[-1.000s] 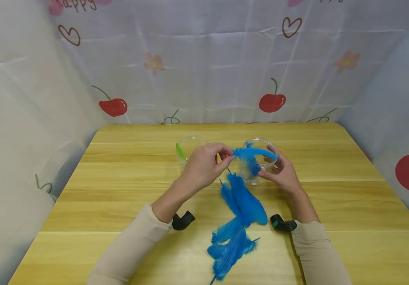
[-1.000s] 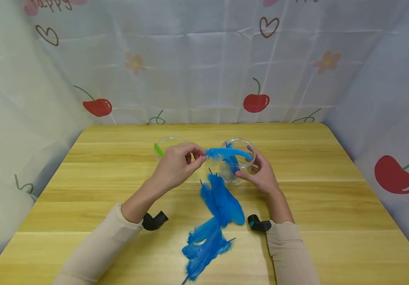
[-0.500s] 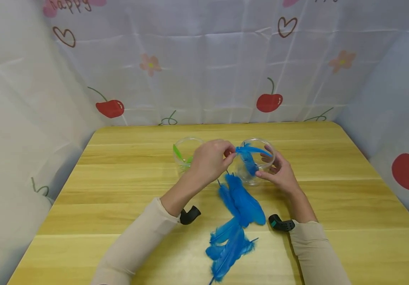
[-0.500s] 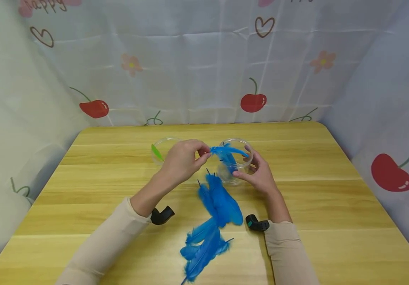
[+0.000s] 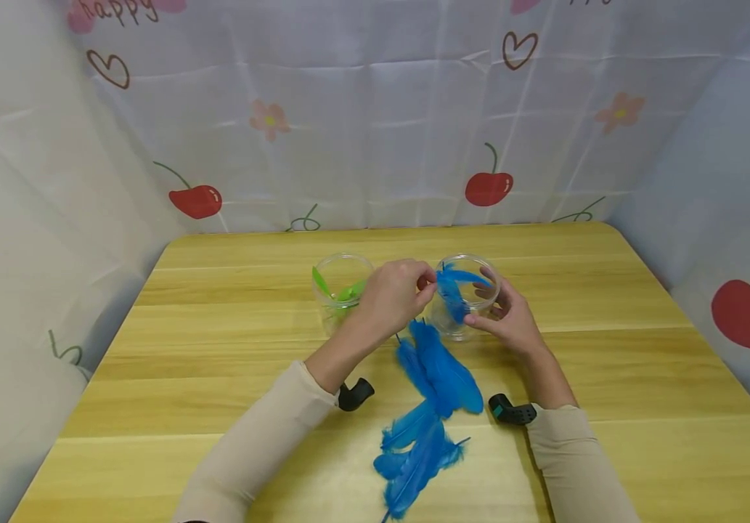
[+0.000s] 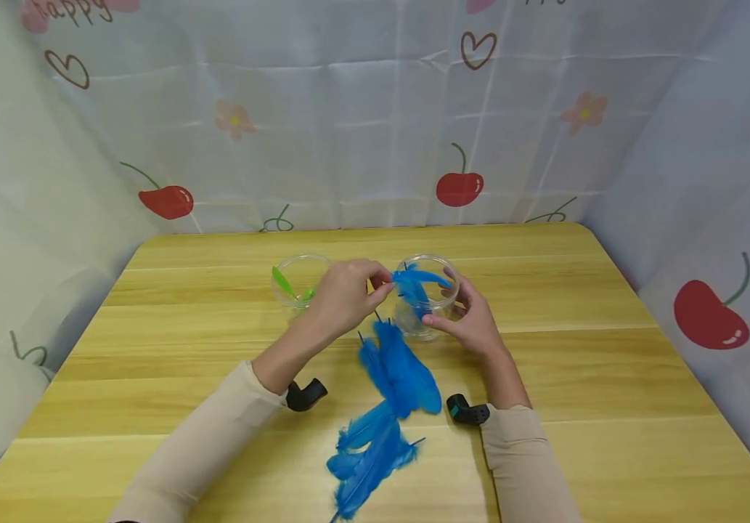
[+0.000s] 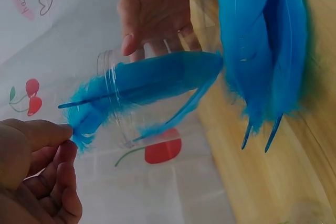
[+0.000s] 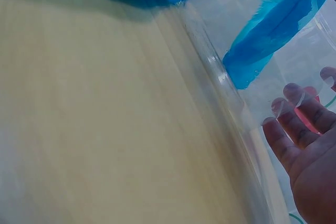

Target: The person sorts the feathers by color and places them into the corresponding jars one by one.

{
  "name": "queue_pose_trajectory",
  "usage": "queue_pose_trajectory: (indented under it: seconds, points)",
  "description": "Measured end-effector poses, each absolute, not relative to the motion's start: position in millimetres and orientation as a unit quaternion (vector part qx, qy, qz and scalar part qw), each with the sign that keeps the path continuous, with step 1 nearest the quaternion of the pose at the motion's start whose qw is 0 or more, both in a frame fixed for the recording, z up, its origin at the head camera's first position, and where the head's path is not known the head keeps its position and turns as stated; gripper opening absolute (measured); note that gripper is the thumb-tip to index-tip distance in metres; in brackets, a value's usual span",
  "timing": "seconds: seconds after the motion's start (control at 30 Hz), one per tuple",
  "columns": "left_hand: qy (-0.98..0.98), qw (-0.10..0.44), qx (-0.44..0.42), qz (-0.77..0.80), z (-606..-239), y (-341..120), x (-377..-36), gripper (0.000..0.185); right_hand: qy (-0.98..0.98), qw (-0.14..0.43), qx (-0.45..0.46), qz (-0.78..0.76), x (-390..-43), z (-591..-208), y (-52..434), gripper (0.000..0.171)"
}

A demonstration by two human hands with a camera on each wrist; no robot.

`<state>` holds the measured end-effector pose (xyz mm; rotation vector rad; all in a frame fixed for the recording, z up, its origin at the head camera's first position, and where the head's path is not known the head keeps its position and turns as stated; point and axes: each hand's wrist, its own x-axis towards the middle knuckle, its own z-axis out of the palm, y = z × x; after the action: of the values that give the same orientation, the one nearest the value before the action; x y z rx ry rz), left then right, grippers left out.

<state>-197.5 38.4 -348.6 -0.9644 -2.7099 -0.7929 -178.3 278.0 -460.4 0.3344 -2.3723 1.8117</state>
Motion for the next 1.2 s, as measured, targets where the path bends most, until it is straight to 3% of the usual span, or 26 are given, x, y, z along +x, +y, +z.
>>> queue_pose_trajectory:
  seconds: [0.33, 1.2]
  points:
    - [-0.883, 0.022, -0.321, -0.343, -354.8, 40.7, -199.2, 0.023, -0.791, 0.070, 0.113, 0.597, -178.2, -459.6, 273.8, 0.080]
    - [-0.840, -0.027, -0.295, -0.455, -367.9, 19.2, -189.2, 0.020, -0.798, 0.068, 0.103, 0.590, -177.9, -459.9, 276.2, 0.081]
